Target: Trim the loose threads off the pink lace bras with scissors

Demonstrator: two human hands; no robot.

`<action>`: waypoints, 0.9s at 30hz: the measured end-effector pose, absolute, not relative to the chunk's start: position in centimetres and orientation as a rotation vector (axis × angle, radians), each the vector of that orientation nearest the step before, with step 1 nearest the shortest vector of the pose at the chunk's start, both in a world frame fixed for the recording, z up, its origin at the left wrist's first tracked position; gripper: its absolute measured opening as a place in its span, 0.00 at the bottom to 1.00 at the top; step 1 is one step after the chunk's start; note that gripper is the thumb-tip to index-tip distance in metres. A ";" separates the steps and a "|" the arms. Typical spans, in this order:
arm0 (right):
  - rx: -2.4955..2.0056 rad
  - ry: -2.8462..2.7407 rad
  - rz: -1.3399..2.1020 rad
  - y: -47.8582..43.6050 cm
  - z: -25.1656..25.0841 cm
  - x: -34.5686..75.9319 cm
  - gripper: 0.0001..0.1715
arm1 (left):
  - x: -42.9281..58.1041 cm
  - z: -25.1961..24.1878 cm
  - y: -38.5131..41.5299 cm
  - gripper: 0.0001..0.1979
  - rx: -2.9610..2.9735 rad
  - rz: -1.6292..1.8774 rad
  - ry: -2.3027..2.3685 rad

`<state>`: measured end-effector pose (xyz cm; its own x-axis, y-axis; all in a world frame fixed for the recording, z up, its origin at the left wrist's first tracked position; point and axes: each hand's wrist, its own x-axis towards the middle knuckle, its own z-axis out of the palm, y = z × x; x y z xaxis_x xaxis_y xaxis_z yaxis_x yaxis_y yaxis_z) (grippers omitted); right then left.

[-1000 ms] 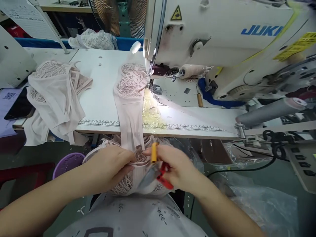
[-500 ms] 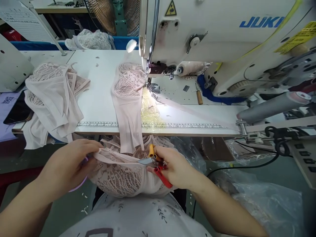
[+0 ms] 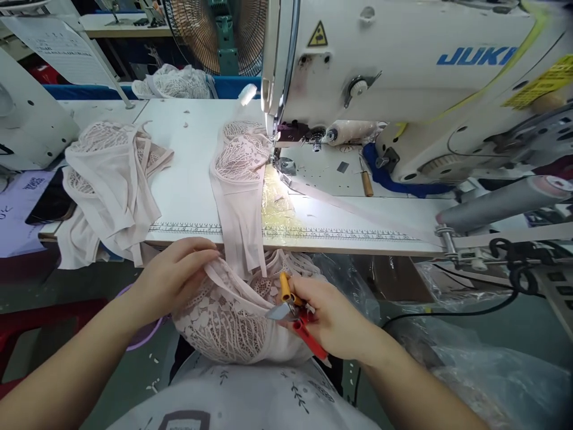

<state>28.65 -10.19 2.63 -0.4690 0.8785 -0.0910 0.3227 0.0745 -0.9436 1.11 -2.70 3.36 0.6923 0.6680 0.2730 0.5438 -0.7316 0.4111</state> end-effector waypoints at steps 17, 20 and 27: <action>-1.228 -1.907 1.357 -11.3 1.9 29.6 0.10 | 2.0 9.1 -1.1 0.14 1.585 0.127 0.467; -1.229 -1.904 1.349 -11.6 1.7 29.7 0.09 | 2.2 9.4 -1.2 0.12 1.643 0.149 0.316; -1.250 -1.941 1.234 -11.8 2.0 29.7 0.06 | 2.5 9.5 -1.8 0.06 1.851 0.216 0.576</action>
<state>29.74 -11.83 2.02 -0.4405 0.8964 -0.0491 0.4247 0.1599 -0.8911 2.45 -1.82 9.53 0.8637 0.4868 -0.1304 0.2812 -0.2507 0.9263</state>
